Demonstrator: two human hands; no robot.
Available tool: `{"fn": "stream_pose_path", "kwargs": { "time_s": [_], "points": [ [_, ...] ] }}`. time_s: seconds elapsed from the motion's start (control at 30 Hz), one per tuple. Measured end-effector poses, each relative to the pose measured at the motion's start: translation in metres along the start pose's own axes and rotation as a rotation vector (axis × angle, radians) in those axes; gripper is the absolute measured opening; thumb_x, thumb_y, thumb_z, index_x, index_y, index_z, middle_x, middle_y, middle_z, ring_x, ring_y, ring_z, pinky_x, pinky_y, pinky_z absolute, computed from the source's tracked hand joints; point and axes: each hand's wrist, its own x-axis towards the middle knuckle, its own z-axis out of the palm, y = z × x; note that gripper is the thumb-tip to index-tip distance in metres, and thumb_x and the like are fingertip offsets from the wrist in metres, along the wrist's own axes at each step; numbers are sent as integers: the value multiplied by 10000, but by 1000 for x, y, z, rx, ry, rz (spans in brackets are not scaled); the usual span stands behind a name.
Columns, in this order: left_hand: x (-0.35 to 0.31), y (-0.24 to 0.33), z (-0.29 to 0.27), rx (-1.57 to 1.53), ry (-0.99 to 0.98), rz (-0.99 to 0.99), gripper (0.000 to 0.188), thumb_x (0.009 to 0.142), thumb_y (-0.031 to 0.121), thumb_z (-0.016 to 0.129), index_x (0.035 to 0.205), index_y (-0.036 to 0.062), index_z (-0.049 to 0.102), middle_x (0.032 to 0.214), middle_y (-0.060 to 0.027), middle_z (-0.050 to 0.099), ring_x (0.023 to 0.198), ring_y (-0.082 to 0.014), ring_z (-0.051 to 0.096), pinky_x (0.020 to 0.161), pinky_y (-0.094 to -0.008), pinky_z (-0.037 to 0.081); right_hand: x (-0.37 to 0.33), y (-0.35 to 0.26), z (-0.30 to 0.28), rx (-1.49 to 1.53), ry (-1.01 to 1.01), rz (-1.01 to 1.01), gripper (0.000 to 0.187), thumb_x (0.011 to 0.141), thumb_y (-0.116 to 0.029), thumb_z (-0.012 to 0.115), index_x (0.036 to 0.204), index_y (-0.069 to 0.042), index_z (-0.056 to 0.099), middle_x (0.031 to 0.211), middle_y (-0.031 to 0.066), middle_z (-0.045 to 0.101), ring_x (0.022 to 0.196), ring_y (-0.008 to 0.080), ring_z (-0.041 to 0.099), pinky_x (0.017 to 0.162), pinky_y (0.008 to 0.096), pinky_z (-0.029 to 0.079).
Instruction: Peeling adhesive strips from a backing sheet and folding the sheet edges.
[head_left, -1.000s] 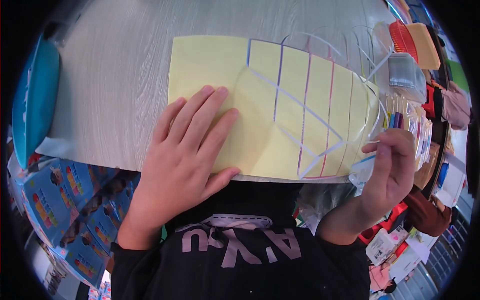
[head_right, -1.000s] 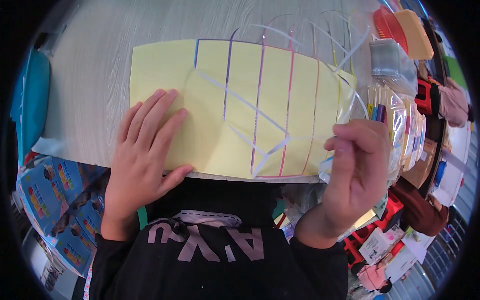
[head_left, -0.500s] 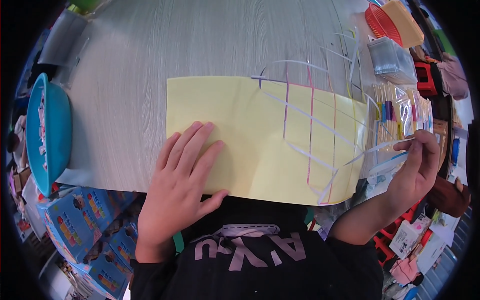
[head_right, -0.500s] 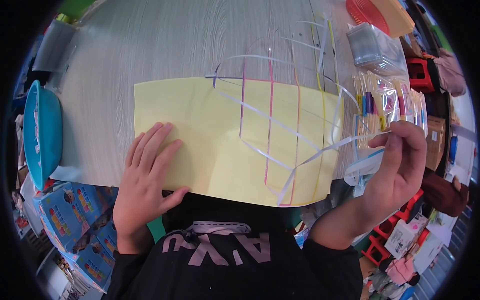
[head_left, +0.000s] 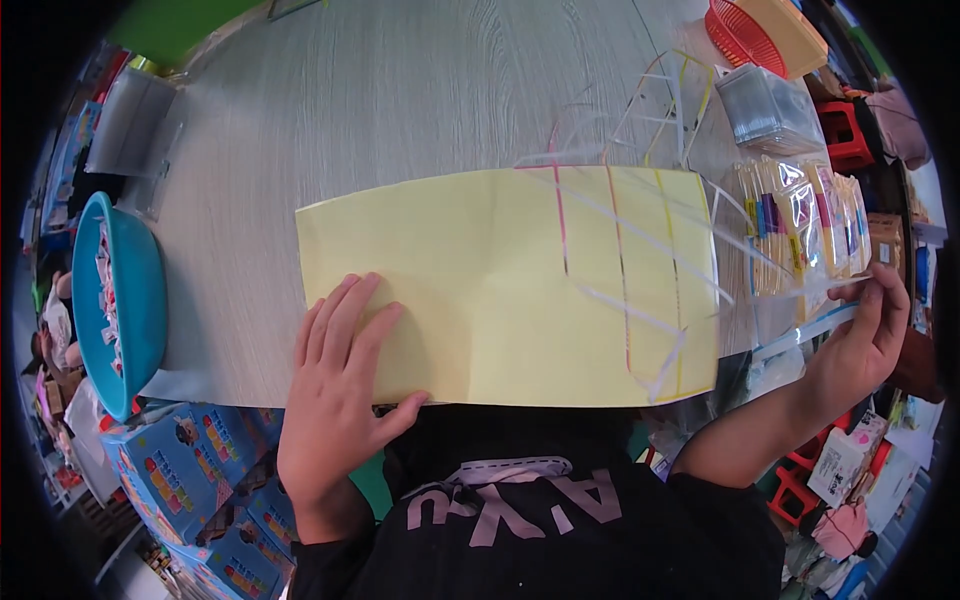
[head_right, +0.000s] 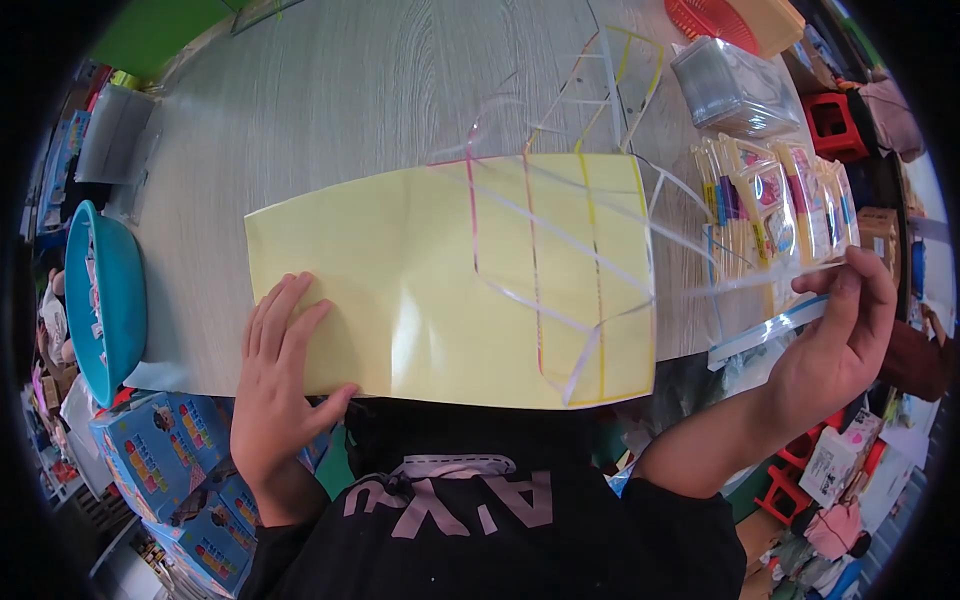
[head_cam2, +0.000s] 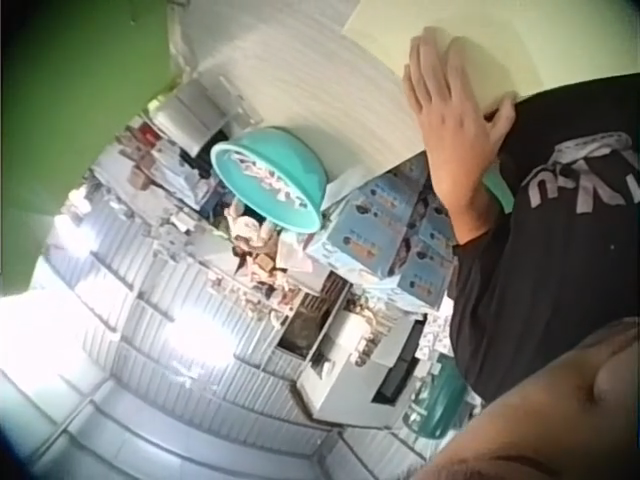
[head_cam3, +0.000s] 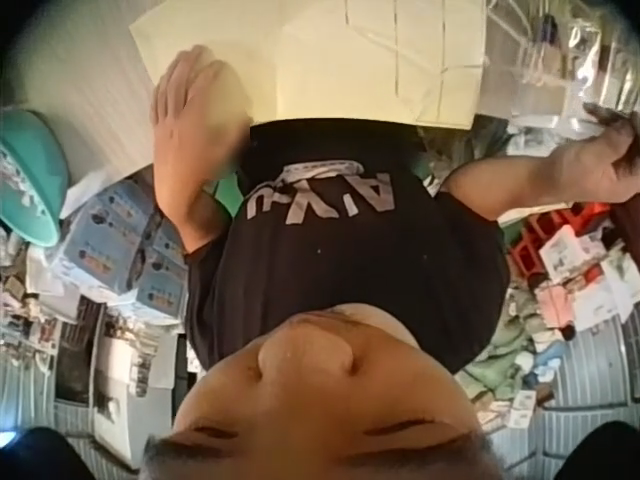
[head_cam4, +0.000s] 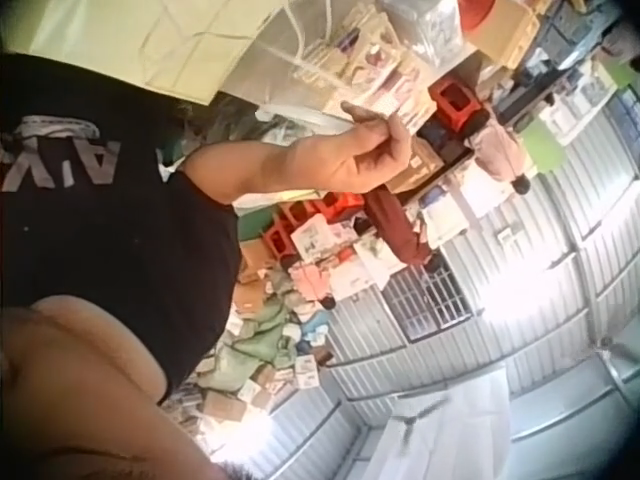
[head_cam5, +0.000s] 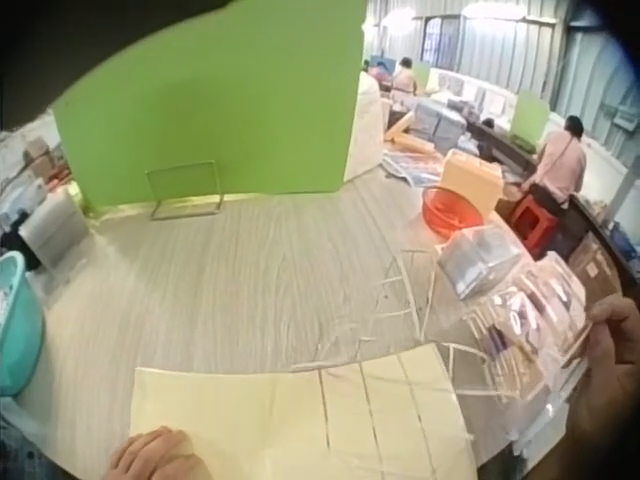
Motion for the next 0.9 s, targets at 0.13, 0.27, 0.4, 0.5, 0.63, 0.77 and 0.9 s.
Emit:
{"fn": "stream_pose_path", "kwargs": {
  "time_s": [0.13, 0.27, 0.4, 0.5, 0.63, 0.77, 0.9],
  "points": [
    [-3, -5, -2, 11, -6, -40, 734, 623, 179, 759, 1291, 30, 494, 1458, -191, 406, 1384, -400, 345, 1150, -506, 260, 2, 4, -10, 62, 53, 17, 201, 990, -46, 515, 1142, 66, 584, 898, 102, 608, 767, 137, 572, 727, 244, 462],
    [-4, -7, -4, 6, -33, -85, 713, 649, 121, 692, 1319, 27, 469, 1481, -192, 385, 1424, -387, 298, 1173, -505, 222, 5, 11, -25, 65, 76, -2, 205, 990, -48, 519, 1144, 71, 582, 876, 101, 603, 770, 138, 570, 730, 251, 468],
    [-4, -9, -7, 49, -23, -78, 662, 689, 81, 610, 1331, 27, 455, 1484, -196, 383, 1426, -396, 294, 1178, -508, 207, 10, 12, -37, 46, 144, -5, 199, 1002, -54, 502, 1148, 56, 578, 858, 95, 588, 759, 146, 554, 745, 273, 477],
    [-7, -11, -6, 81, 38, -115, 577, 736, 56, 564, 1303, 17, 463, 1475, -196, 377, 1420, -386, 303, 1173, -531, 193, 13, 12, -50, 71, 187, -20, 202, 997, -51, 511, 1147, 64, 582, 862, 98, 591, 759, 148, 557, 731, 278, 486],
    [-4, -14, -3, 69, 103, -143, 514, 772, 22, 525, 1282, 9, 466, 1449, -202, 408, 1403, -405, 324, 1163, -517, 222, 14, 16, -65, 71, 207, 1, 202, 1000, -56, 509, 1151, 58, 578, 849, 94, 586, 756, 149, 554, 730, 282, 492],
    [-1, -19, -1, 81, 159, -174, 450, 847, 79, 545, 1283, 1, 465, 1421, -215, 434, 1376, -426, 354, 1129, -482, 285, 13, 12, -70, 69, 267, 31, 204, 1000, -61, 511, 1151, 58, 577, 838, 93, 586, 758, 152, 556, 726, 283, 493],
    [1, -19, -2, -18, 259, -201, 446, 877, 128, 575, 1287, -8, 463, 1395, -224, 448, 1353, -437, 371, 1100, -466, 318, 15, 16, -83, -22, 312, -17, 205, 1001, -60, 513, 1161, 51, 578, 872, 105, 604, 777, 153, 568, 754, 280, 505]
  ]
}}
